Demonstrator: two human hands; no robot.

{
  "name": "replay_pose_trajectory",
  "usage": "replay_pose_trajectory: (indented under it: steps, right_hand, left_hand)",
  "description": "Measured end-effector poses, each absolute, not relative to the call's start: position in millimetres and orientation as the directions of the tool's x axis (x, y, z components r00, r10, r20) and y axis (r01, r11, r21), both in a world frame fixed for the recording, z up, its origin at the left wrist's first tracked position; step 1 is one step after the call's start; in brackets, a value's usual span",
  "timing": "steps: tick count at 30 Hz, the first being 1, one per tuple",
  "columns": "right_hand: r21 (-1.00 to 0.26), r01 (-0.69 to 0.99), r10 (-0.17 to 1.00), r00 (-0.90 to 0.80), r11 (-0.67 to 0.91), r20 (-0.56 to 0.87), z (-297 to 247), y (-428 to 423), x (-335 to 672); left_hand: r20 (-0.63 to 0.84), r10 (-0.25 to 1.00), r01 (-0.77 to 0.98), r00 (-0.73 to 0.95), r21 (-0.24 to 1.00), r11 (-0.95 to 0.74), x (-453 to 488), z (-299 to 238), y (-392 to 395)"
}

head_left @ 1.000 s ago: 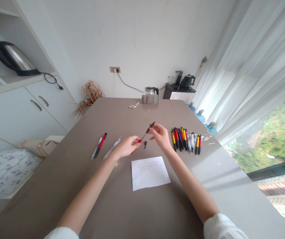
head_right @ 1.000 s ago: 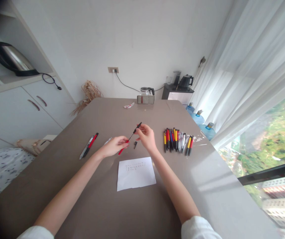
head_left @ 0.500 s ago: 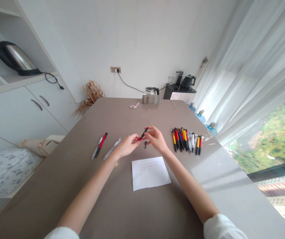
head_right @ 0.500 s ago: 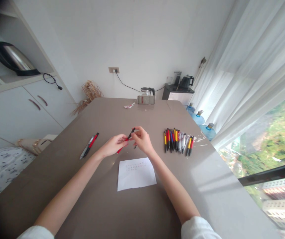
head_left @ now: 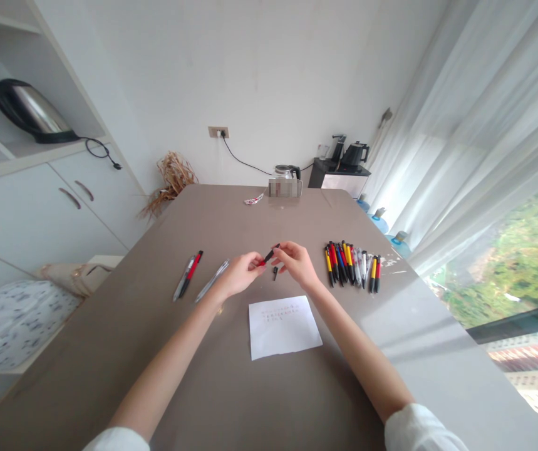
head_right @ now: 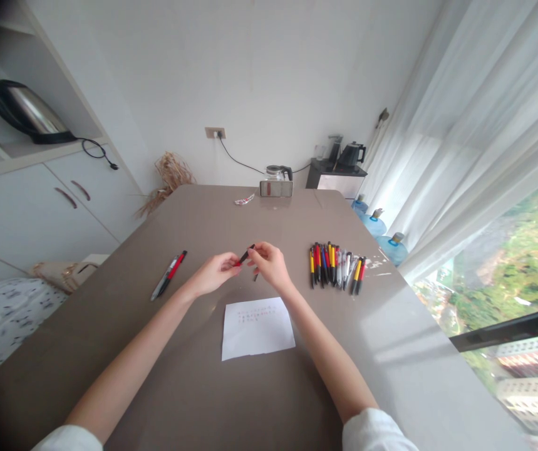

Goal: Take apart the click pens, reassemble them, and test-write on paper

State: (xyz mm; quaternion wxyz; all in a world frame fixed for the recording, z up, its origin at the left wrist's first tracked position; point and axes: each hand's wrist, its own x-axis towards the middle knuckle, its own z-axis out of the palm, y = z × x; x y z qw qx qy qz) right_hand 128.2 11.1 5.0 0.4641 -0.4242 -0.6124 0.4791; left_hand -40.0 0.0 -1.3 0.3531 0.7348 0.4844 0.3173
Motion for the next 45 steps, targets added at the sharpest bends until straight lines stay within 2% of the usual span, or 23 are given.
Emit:
replay_pose_trajectory:
  steps: [11, 20, 25, 30, 38, 45]
  right_hand:
    - [-0.965, 0.213, 0.972, -0.211, 0.152, 0.107, 4, 15, 135]
    - [-0.895, 0.411, 0.973, -0.210, 0.176, 0.095, 0, 16, 139]
    - [-0.883, 0.452, 0.974, -0.224, 0.124, 0.022, 4, 15, 143]
    - [-0.866, 0.487, 0.978, -0.207, 0.112, 0.010, 6, 15, 146]
    - [-0.855, 0.500, 0.967, -0.254, 0.139, 0.008, 6, 16, 145]
    - [-0.904, 0.348, 0.919, -0.379, 0.249, 0.108, 19, 14, 155]
  left_hand:
    - [0.136, 0.947, 0.537, 0.291, 0.796, -0.279, -40, -1, 0]
    - [0.159, 0.935, 0.537, 0.316, 0.783, -0.315, -38, 3, -4]
    - [0.194, 0.925, 0.536, 0.326, 0.769, -0.350, -34, 11, -11]
    - [0.201, 0.918, 0.535, 0.341, 0.762, -0.365, -26, 20, -18]
    - [0.218, 0.918, 0.554, 0.332, 0.742, -0.377, -22, 21, -20]
    - [0.229, 0.933, 0.633, 0.278, 0.687, -0.358, -27, 17, -16]
